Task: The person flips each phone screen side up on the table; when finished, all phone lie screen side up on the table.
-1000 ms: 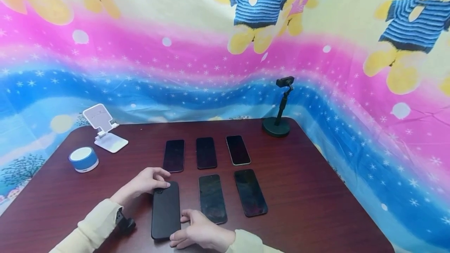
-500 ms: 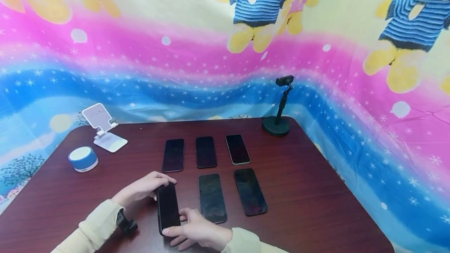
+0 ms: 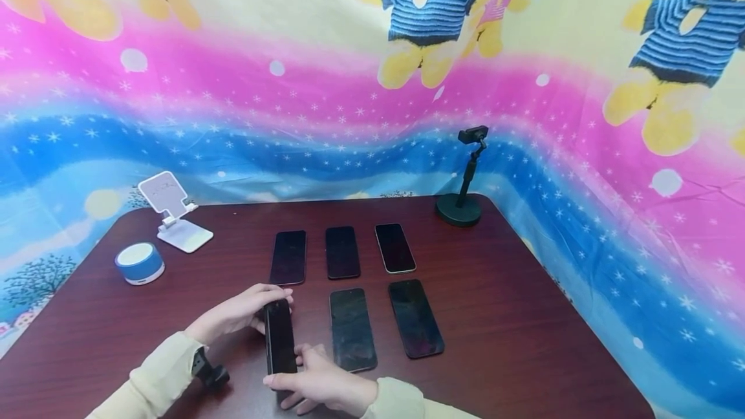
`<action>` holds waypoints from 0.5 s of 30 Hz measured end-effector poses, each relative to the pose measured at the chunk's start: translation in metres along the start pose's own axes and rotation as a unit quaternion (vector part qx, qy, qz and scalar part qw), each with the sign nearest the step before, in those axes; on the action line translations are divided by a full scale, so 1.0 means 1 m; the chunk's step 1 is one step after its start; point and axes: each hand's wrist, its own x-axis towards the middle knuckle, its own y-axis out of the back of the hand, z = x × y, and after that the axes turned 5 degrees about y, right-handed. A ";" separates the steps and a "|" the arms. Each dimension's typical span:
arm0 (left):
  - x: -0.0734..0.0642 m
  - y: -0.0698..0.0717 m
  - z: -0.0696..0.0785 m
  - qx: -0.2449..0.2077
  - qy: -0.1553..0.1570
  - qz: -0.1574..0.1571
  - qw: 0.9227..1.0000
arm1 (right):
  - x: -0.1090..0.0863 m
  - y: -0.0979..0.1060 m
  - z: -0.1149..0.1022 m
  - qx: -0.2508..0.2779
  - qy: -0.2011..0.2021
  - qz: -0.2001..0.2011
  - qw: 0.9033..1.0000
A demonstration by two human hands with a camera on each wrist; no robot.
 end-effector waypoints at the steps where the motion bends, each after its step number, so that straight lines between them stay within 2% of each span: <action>1: -0.001 0.001 0.000 -0.006 0.004 -0.002 1.000 | 0.000 -0.001 0.000 0.002 0.001 0.002 1.000; 6: -0.007 0.009 0.002 -0.024 0.010 -0.032 0.999 | 0.002 -0.002 0.001 0.012 0.013 0.004 1.000; 11: -0.014 0.020 0.002 -0.036 -0.010 -0.097 0.995 | 0.004 0.000 0.001 0.013 0.031 -0.006 0.999; 15: -0.016 0.028 -0.002 -0.065 -0.037 -0.151 0.986 | 0.003 0.004 0.000 0.024 0.035 -0.024 0.999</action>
